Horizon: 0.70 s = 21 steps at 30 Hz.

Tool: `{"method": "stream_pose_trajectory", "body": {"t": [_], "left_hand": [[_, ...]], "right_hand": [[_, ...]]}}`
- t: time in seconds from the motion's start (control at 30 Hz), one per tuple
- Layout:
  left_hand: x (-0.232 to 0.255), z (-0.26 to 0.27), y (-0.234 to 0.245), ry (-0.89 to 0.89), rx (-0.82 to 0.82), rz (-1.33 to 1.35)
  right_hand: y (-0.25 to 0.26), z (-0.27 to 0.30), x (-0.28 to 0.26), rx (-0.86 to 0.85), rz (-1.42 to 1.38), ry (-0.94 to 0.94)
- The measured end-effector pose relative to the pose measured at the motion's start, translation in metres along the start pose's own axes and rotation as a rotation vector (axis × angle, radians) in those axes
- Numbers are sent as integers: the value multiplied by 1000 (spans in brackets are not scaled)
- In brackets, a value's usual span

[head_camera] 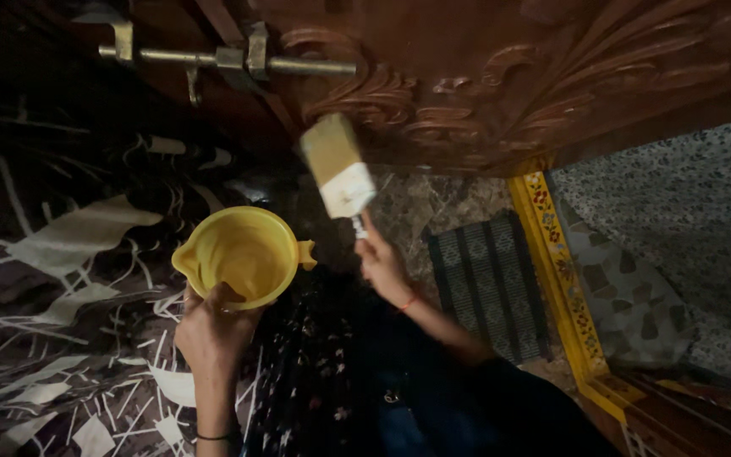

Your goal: The person uses a wide brush to apply a liquid to the carved surface of a wooden door, holding a yellow container in the other hand.

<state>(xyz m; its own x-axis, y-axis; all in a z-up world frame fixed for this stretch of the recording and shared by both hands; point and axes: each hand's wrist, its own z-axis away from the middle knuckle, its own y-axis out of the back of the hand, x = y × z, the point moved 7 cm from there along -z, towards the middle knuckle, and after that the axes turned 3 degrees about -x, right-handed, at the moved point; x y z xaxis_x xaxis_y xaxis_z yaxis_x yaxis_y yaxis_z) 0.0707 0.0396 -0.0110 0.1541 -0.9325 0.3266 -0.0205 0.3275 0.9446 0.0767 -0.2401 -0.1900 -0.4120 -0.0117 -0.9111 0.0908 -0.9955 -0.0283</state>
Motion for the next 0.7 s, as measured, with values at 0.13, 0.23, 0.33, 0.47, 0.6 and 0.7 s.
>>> {"method": "stream_pose_trajectory", "body": {"t": [0.13,0.23,0.33,0.47,0.6,0.7], "left_hand": [[3,2,-1,-3,-24,29],[7,3,1,-29,-8,12],[9,3,4,-14,-22,2],[7,6,3,29,-55,35],[0,7,4,30,-19,84],[-10,12,-1,92,-54,48]], "right_hand": [[44,15,-3,261,-86,8],[32,22,0,287,-169,-13],[14,15,-5,164,-93,49],[11,9,-51,65,629,696],[33,-9,-17,121,350,31],[44,19,-52,216,711,373]]}}
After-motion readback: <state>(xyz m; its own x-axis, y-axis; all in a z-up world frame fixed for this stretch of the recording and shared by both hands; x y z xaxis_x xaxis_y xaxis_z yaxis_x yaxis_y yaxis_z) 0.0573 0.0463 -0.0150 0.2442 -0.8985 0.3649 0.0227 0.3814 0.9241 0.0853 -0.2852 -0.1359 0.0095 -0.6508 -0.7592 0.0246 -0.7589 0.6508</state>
